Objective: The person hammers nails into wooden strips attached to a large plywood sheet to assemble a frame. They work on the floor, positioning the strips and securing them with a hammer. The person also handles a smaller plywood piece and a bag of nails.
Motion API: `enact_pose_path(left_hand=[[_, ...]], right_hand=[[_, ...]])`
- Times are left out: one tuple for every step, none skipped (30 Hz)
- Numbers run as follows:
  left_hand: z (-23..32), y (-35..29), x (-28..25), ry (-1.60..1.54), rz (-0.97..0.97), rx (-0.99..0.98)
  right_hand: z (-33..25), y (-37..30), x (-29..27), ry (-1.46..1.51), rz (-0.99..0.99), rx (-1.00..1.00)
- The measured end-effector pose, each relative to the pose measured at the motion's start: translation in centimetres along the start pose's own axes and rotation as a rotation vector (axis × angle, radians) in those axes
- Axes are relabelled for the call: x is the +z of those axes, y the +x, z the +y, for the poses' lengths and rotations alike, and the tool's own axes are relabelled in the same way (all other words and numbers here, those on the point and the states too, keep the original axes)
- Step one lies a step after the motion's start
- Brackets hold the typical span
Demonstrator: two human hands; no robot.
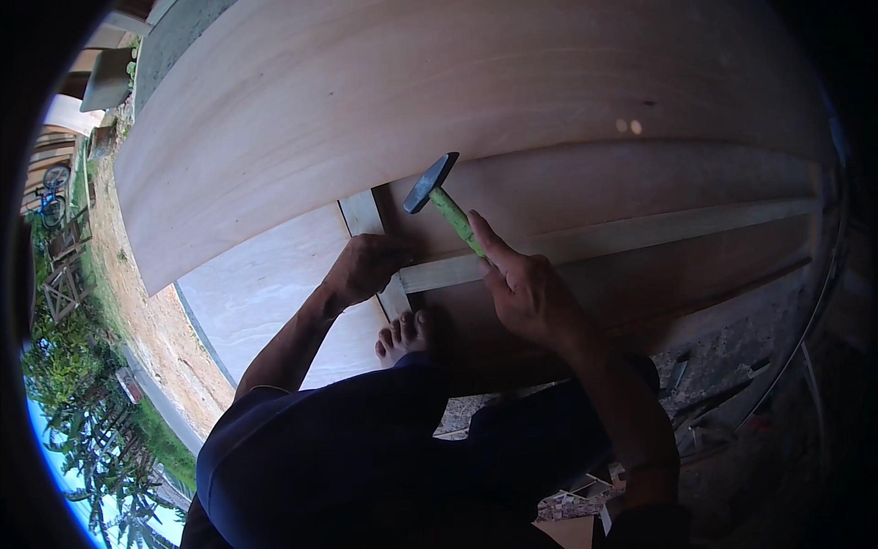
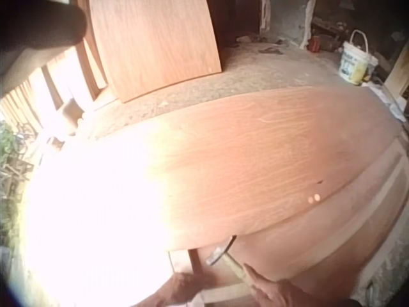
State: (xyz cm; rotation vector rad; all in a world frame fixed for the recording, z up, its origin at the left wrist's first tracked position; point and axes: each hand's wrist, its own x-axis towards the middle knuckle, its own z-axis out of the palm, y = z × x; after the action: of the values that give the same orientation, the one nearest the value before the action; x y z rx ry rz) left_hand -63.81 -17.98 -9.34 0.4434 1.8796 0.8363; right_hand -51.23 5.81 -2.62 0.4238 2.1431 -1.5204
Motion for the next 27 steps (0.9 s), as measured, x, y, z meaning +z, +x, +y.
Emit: enact_pose_path(left_hand=[[-0.1,0.0,0.0,0.027,-0.022,-0.026],[-0.2,0.1,-0.1,0.055,-0.043,-0.051],[0.0,0.2,-0.2,0.087,-0.066,-0.071],[0.0,0.2,-0.1,0.034,-0.035,-0.043],[0.1,0.1,0.1,-0.019,-0.004,-0.014],[0.1,-0.1,0.3,-0.074,0.030,0.003],[0.2,-0.2,0.3,-0.045,0.041,0.015],[0.3,-0.2,0.2,-0.017,0.052,0.028],[0.5,0.0,0.2,0.010,0.058,0.046],[0.3,0.0,0.3,0.004,0.032,-0.002],[-0.1,0.0,0.3,-0.002,0.005,-0.051],[-0.2,0.1,0.2,-0.005,-0.020,-0.097],[-0.2,0.3,0.1,0.033,-0.023,-0.077],[-0.1,0.4,0.0,0.071,-0.026,-0.057],[0.0,0.2,0.1,0.107,-0.026,-0.047],[0.1,0.2,0.0,0.101,-0.028,-0.065],[0.4,0.3,-0.1,0.095,-0.030,-0.083],[0.7,0.4,-0.2,0.091,-0.034,-0.096],[1.0,0.6,-0.1,0.109,-0.043,-0.116],[1.2,0.7,-0.1,0.126,-0.052,-0.136],[1.2,0.6,-0.2,0.144,-0.054,-0.166],[0.9,0.7,-0.2,0.186,-0.067,-0.141],[0.3,1.0,-0.2,0.228,-0.080,-0.115],[-0.3,0.9,-0.3,0.266,-0.088,-0.102],[0.3,1.1,-0.3,0.281,-0.090,-0.136],[1.1,1.3,-0.2,0.296,-0.092,-0.169],[1.8,1.6,-0.1,0.314,-0.098,-0.193]], right_hand=[[-0.2,-0.1,0.1,0.035,0.045,0.015],[0.5,-0.2,0.4,-0.029,0.005,-0.033],[1.2,-0.1,0.7,-0.094,-0.028,-0.082],[1.6,0.0,0.8,-0.160,-0.062,-0.130],[1.8,-0.3,0.5,-0.117,-0.034,-0.104],[1.1,-0.3,0.1,-0.069,-0.018,-0.080],[0.8,-0.3,0.0,-0.022,-0.001,-0.055],[0.7,-0.2,0.3,-0.007,0.000,-0.027],[0.6,-0.2,0.5,0.005,0.007,0.005],[0.7,-0.3,0.6,-0.009,-0.010,0.011],[0.9,-0.3,0.7,-0.022,-0.033,0.018],[1.3,-0.1,0.7,-0.062,-0.078,-0.002],[1.4,0.1,0.6,-0.101,-0.123,-0.022],[1.2,0.0,0.4,-0.032,-0.063,0.003],[0.5,0.0,0.1,0.042,-0.012,0.026],[0.6,-0.1,0.3,0.036,-0.010,0.027],[0.6,0.0,0.4,0.028,-0.009,0.026],[1.7,0.0,0.9,-0.061,-0.051,0.004],[2.5,-0.1,1.2,-0.153,-0.085,-0.013],[3.1,0.0,1.0,-0.106,-0.075,-0.013],[3.2,0.4,0.8,-0.054,-0.075,-0.020],[3.1,0.6,0.6,-0.003,-0.076,-0.027],[2.8,0.4,0.6,0.054,-0.051,0.063],[0.7,0.3,0.3,0.112,-0.040,0.149],[0.6,0.1,0.2,0.107,-0.050,0.175],[0.4,0.0,0.2,0.100,-0.065,0.200],[2.0,-0.1,0.6,0.032,-0.109,0.157]])
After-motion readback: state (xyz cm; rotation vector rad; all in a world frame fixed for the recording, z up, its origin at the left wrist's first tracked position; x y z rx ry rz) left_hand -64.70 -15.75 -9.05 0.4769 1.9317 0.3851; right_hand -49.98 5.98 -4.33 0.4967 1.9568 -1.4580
